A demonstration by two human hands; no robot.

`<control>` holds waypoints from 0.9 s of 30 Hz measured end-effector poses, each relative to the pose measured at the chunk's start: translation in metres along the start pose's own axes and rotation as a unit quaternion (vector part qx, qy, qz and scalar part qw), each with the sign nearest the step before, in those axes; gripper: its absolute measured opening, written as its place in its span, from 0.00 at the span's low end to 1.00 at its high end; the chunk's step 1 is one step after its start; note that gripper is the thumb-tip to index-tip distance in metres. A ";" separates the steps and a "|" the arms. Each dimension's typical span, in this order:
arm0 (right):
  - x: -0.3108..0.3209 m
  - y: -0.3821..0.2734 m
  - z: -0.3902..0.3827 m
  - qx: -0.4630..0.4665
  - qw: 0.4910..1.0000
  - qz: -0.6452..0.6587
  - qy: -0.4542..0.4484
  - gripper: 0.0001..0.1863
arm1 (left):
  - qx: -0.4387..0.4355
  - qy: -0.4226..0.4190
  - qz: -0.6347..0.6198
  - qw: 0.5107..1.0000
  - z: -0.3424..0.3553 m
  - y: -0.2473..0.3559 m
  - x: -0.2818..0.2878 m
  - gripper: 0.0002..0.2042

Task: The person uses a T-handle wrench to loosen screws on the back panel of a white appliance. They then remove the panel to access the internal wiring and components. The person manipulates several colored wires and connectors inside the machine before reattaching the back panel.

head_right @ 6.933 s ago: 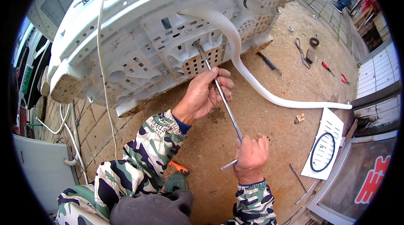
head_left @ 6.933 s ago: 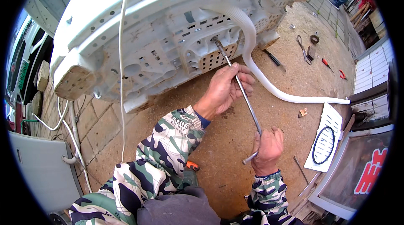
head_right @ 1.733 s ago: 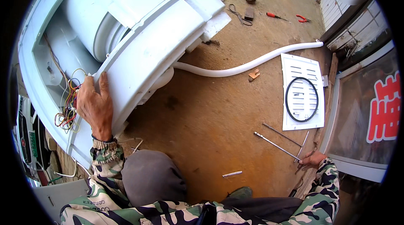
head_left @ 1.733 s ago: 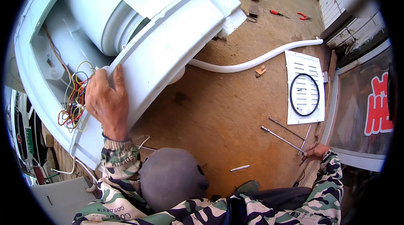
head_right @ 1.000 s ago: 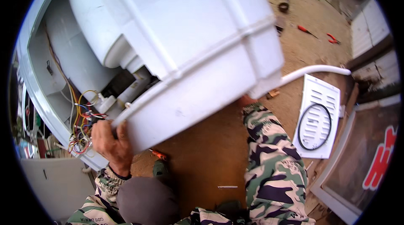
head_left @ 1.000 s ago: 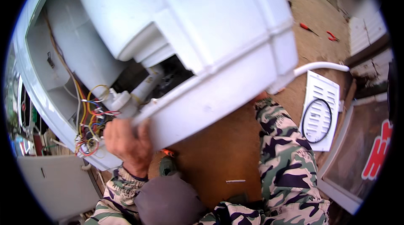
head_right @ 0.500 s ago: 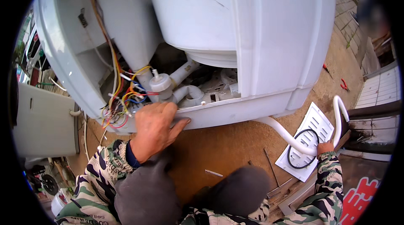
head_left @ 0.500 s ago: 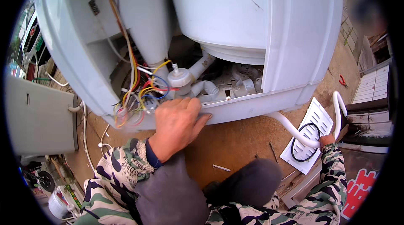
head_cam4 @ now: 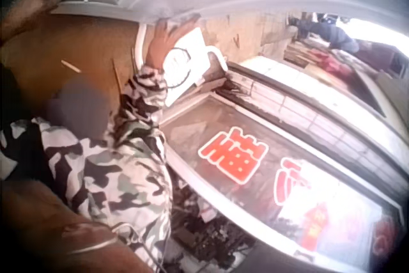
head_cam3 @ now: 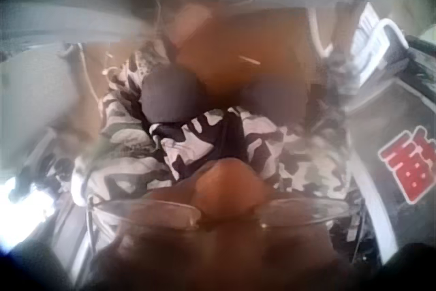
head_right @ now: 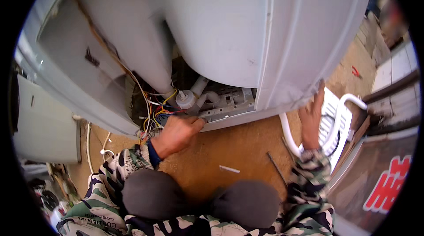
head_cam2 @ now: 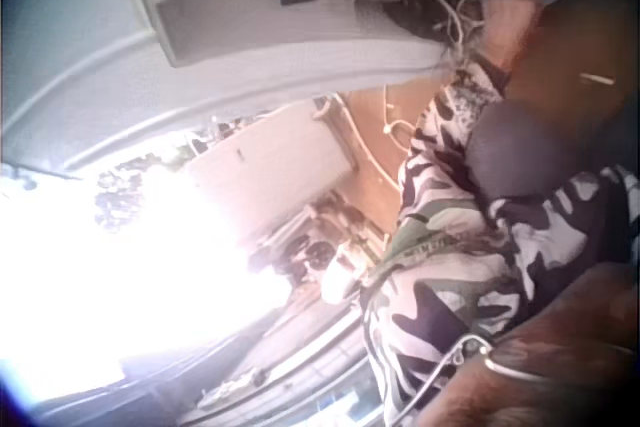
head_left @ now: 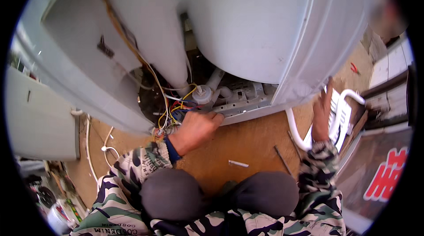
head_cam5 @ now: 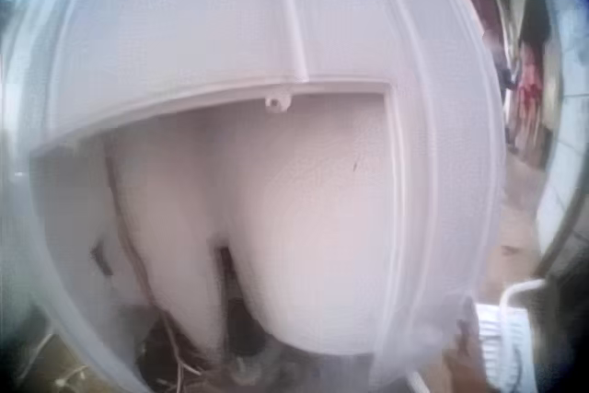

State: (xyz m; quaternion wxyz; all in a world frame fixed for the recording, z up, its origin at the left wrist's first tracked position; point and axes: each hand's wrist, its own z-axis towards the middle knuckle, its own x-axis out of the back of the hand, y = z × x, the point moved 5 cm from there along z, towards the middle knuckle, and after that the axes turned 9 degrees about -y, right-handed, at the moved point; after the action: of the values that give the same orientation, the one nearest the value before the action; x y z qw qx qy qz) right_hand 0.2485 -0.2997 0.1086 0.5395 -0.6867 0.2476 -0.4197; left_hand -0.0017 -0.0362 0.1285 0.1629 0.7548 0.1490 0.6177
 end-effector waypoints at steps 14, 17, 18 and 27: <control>-0.028 0.008 0.005 0.046 0.984 0.119 0.123 0.62 | -0.207 -0.151 0.038 0.966 -0.028 0.028 -0.021 0.07; -0.034 -0.001 0.041 0.040 0.994 0.030 0.096 0.64 | -0.234 -0.101 0.156 0.954 -0.026 0.029 0.018 0.08; -0.029 0.005 0.037 0.059 0.993 0.029 0.097 0.66 | -0.257 -0.031 0.207 0.943 -0.040 0.053 0.024 0.11; -0.012 0.023 0.042 0.108 0.992 0.055 0.039 0.68 | -0.090 0.268 0.536 0.796 -0.119 0.125 0.118 0.08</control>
State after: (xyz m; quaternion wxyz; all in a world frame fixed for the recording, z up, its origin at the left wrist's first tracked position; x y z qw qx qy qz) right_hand 0.2806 -0.2750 0.0801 0.6229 -0.5929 0.2589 -0.4398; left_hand -0.0925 -0.0913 0.3084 -0.1731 0.5004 -0.2980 0.7942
